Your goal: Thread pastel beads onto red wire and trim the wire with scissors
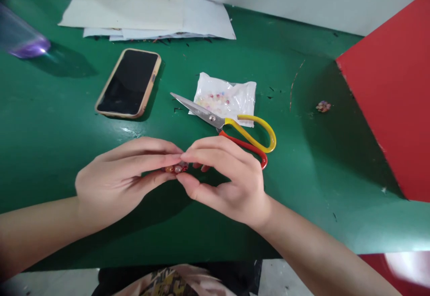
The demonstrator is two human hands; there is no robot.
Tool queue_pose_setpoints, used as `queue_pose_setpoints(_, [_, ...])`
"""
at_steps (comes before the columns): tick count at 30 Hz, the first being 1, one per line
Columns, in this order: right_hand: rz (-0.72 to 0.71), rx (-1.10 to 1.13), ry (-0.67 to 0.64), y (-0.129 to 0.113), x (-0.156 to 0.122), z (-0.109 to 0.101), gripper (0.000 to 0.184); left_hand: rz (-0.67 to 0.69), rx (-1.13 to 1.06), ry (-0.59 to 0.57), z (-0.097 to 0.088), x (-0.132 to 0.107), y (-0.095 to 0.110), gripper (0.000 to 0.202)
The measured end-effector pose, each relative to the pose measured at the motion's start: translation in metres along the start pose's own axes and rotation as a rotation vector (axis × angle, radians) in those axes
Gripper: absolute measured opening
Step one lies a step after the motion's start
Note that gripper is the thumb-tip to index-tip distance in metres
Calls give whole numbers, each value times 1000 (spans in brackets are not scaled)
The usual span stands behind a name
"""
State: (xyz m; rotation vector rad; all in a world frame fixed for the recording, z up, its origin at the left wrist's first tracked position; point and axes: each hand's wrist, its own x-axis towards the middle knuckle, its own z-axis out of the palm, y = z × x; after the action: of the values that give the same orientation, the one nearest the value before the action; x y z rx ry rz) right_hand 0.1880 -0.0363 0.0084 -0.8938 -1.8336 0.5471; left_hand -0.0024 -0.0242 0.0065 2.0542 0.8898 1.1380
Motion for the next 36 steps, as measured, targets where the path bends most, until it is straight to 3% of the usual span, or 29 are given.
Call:
queue_pose_setpoints(7, [-118, -26, -35, 3, 1, -4, 21, -97, -45, -16, -3, 0, 4, 11])
queue_pose_setpoints(19, [-97, 79, -73, 1, 6, -7, 22, 126, -24, 15, -1, -1, -4, 11])
queue_pose_setpoints(29, [-166, 66, -144, 0, 11, -7, 11, 10, -48, -26, -2, 0, 0, 8])
queue_pose_setpoints(36, [-111, 34, -192, -4, 13, -11, 7, -11, -51, -50, -2, 1, 1, 7])
